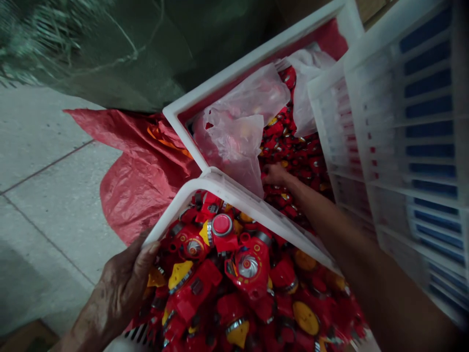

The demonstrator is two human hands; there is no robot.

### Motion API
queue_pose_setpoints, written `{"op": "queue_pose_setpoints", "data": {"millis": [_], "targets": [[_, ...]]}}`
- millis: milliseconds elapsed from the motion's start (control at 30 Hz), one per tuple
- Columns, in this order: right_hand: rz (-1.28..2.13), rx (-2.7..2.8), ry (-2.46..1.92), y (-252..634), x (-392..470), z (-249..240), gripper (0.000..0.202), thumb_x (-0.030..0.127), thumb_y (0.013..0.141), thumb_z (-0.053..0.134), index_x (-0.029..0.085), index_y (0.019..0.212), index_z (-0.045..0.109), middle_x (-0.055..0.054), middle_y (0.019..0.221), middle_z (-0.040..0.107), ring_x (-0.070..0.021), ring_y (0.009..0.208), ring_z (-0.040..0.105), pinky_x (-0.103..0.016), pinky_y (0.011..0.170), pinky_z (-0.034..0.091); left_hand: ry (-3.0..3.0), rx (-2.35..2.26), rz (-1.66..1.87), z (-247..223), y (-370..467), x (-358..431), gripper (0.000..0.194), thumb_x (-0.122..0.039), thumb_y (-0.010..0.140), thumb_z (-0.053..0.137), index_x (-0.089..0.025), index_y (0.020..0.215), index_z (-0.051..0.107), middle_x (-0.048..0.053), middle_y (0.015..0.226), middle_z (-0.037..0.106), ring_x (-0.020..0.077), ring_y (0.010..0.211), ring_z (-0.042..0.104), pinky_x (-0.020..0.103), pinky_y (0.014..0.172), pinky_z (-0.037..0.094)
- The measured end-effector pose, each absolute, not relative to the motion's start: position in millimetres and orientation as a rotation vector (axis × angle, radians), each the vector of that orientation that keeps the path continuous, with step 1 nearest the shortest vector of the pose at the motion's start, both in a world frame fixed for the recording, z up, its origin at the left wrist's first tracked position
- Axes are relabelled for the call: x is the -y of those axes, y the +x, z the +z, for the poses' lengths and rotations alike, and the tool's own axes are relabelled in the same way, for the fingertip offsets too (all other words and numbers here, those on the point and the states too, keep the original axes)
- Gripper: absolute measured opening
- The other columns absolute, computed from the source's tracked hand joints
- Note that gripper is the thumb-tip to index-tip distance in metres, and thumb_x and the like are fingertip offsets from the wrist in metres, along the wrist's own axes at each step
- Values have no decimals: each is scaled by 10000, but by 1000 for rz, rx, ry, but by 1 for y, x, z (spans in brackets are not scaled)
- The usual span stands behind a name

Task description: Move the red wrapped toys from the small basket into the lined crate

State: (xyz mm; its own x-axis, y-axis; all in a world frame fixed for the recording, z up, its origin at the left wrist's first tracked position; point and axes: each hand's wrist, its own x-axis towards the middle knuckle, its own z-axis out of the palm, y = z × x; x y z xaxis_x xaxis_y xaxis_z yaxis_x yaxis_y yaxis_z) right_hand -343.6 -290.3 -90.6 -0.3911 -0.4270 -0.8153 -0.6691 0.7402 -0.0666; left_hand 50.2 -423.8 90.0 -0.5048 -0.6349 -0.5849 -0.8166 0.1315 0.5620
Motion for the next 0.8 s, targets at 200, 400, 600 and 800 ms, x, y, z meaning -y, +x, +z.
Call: {"op": "queue_pose_setpoints", "data": {"millis": [200,400,600,800], "targets": [[-177,-2222,-577,-363,269,-25,568,405,504,856,195,996,663,8,751,614,-172,688,575,-286,650,497,-1432,-2071,1364,91,48,432,570,-606,898,339,-163,1145,599,16,804,629,134,678,550,205,612,459],[-796,-2351,-547,-325,233,106,552,431,574,803,205,1048,634,19,913,639,-196,859,600,-363,823,507,-1400,-2022,1242,105,33,442,417,-459,911,359,-114,948,590,23,748,577,126,666,509,215,590,398],[-880,-2319,-397,-233,157,220,608,470,623,799,273,1149,564,-32,1208,566,-250,1061,572,-404,935,497,-1379,-2094,1131,119,14,441,275,-312,898,366,-121,762,508,4,652,500,98,612,463,191,555,342],[-699,-2477,11,-162,52,238,612,446,619,817,299,1158,568,-74,1170,549,-265,1004,590,-440,896,526,-1375,-2083,1127,125,8,439,255,-262,932,362,-107,778,493,-15,662,481,67,617,449,143,552,332]]}}
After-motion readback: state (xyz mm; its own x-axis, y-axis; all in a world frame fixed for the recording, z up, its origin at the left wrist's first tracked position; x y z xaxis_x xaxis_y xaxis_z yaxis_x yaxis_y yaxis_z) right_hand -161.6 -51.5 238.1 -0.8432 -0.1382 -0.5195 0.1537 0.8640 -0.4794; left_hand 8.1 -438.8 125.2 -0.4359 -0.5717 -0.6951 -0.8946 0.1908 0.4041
